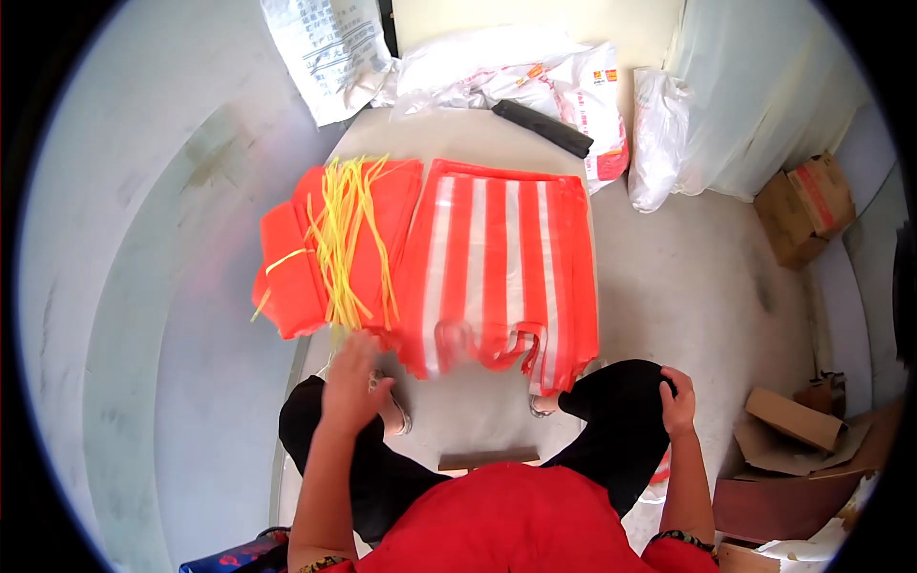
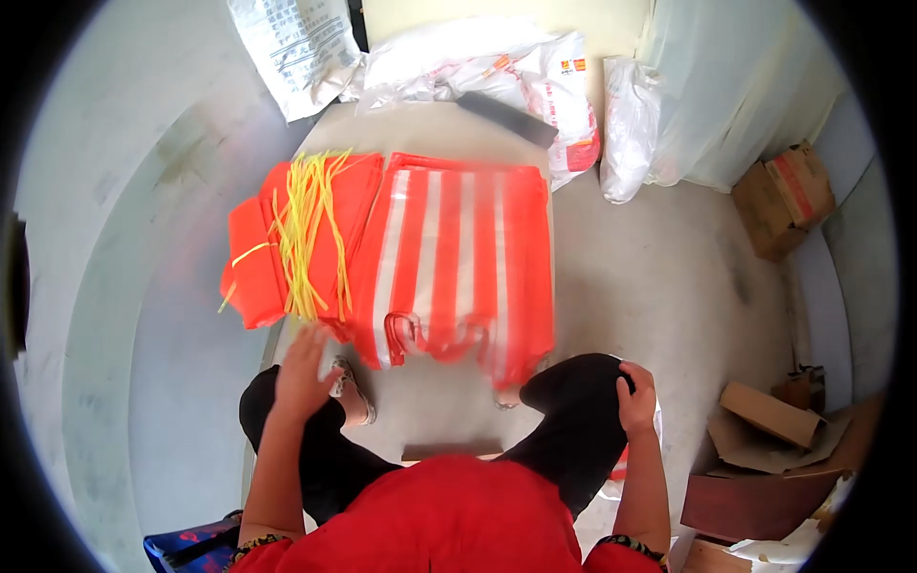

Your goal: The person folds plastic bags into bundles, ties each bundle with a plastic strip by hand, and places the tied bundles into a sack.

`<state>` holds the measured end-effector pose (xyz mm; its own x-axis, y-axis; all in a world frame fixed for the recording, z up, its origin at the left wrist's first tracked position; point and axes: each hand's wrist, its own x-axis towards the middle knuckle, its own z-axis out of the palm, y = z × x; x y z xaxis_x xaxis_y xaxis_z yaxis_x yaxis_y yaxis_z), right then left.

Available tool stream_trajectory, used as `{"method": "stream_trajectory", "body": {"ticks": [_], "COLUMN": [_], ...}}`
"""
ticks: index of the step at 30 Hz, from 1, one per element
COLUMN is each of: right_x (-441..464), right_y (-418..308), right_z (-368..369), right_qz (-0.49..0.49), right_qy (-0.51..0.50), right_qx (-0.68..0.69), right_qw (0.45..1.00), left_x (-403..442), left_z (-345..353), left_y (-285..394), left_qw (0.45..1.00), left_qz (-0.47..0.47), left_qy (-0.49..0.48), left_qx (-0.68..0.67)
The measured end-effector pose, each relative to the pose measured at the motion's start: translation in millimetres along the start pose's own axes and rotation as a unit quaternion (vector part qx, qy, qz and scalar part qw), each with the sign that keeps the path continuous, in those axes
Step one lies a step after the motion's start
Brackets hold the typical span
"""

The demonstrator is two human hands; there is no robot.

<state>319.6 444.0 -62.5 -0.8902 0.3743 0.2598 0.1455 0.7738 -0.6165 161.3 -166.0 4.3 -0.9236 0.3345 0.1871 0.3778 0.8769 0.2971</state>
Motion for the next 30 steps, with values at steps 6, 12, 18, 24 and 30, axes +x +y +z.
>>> {"method": "stream_trajectory", "body": {"ticks": [6,12,18,24,30], "right_x": [9,28,47,45,-34], "right_y": [-42,-71,-108,-209,-221], "right_z": [2,16,38,73,241], "right_qz": [-0.039,-0.056,-0.086,-0.315,-0.228], "right_qy": [0.002,-0.022,-0.067,-0.229,-0.605], "right_qx": [0.000,-0.005,-0.057,-0.105,0.015], "right_qw": [0.999,0.998,0.992,0.915,0.762], "left_x": [49,31,53,104,155], "left_z": [28,13,14,-3,20], "left_y": [116,130,91,78,57], "left_qw": [0.955,0.692,0.926,0.950,0.979], "left_qz": [0.159,0.169,0.101,0.091,0.118], "left_qy": [-0.249,-0.565,-0.179,-0.206,-0.129], "left_qx": [0.013,-0.417,-0.318,-0.218,-0.103]}}
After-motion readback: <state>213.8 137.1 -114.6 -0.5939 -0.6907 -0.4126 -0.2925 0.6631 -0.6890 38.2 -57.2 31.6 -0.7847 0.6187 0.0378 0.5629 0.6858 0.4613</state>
